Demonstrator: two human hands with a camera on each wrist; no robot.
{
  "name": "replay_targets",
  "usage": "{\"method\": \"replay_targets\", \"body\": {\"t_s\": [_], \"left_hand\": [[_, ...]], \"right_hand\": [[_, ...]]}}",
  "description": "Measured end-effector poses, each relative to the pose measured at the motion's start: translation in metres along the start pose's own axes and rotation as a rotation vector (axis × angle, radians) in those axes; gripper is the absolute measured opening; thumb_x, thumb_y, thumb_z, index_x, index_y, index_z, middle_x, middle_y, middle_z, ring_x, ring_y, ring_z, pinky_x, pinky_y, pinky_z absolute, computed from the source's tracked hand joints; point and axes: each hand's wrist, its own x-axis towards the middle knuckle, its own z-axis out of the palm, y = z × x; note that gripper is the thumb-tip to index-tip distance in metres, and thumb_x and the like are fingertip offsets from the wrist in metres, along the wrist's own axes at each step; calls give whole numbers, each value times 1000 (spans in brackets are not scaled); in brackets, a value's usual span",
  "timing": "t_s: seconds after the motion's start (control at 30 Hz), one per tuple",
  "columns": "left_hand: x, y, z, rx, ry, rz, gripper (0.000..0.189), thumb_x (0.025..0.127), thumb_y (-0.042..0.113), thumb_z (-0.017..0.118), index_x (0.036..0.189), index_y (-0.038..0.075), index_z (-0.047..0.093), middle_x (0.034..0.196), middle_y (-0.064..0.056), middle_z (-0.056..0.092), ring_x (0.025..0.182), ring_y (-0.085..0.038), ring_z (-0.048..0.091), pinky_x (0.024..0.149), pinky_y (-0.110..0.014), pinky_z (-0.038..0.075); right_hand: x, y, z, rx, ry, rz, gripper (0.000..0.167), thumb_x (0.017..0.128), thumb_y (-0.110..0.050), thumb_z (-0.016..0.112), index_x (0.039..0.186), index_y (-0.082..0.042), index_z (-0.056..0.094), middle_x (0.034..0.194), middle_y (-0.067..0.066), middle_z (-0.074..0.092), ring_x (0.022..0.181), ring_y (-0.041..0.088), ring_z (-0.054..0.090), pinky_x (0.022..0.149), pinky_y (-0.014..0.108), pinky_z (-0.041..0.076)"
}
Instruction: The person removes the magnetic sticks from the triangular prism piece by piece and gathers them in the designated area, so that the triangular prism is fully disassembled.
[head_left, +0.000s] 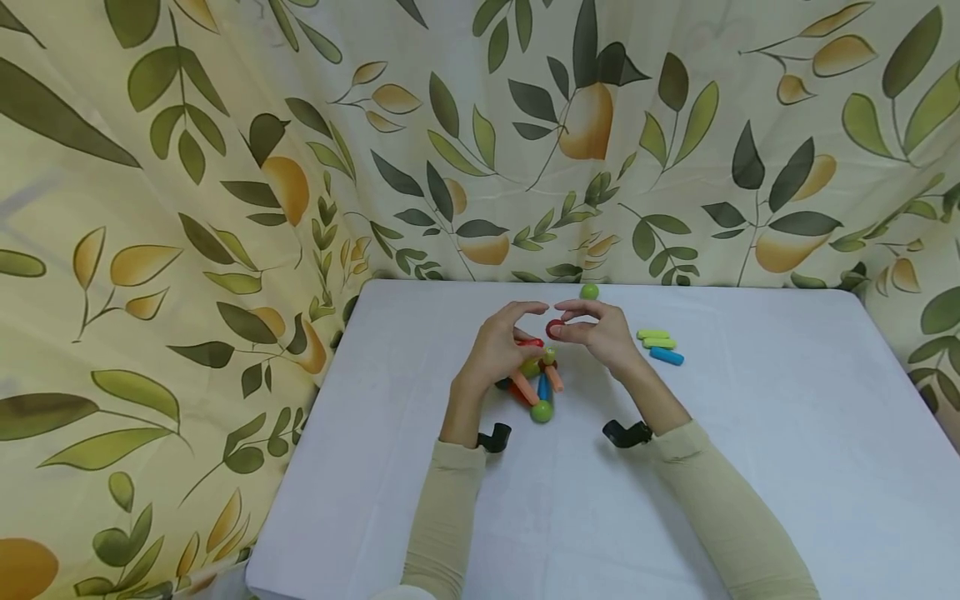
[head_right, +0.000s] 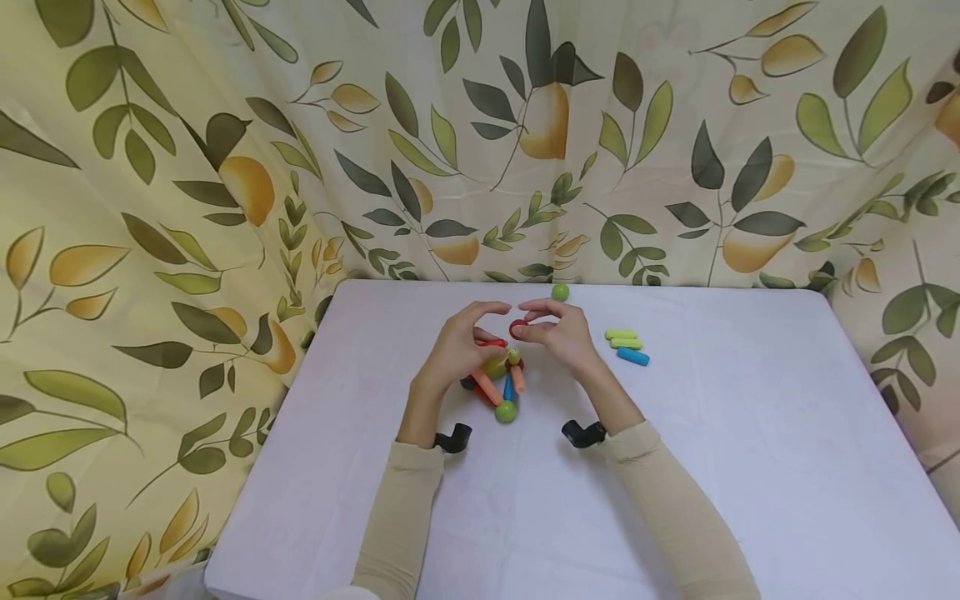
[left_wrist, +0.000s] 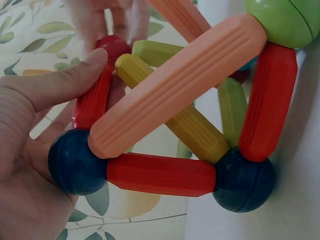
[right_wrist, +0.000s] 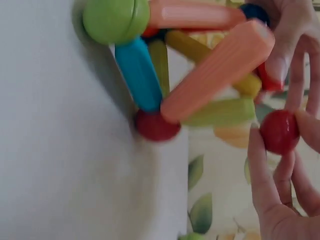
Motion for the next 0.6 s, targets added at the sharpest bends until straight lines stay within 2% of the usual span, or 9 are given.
{"method": "replay_targets", "body": {"t_s": [0.1,0.2,0.37,0.5,0.6], "left_hand": [[0,1,-2,26,3,-22,72,83,0,87,145,27,60,144,9,57,92,-8,72,77,-23,60],[0,2,-2,42,7,-41,73,83,2,87,145,28,59,147,11,54,92,-7,72,77,-22,60],[1,0,-2,24,4,-11,70,82,3,88,144,22,60,148,7,53,95,-8,72,80,-23,60],[1,-4,-4,-5,-9,19,70,82,1,89,143,18,60,149,5,51,97,-8,71,81,-23,60],[0,-5,-6,-38,-20,22,70,81,0,88,143,17,60,150,5,50,99,-8,71,80,-24,60]], "right_hand": [[3,1,-7,3,71,9,55,91,-29,84,139,-10,66,120,8,64,98,14,68,92,37,46],[5,1,-17,-2,109,25,56,89,-33,85,138,-12,67,122,7,66,108,16,62,94,38,45],[12,2,-28,-28,151,45,58,89,-36,85,137,-10,66,128,9,68,119,20,54,93,35,45],[20,3,-38,-57,194,60,59,90,-31,84,139,-3,63,124,10,70,112,15,60,87,25,49],[30,5,-48,5,213,91,58,92,-19,82,140,3,60,113,6,72,97,5,68,84,19,56]]}}
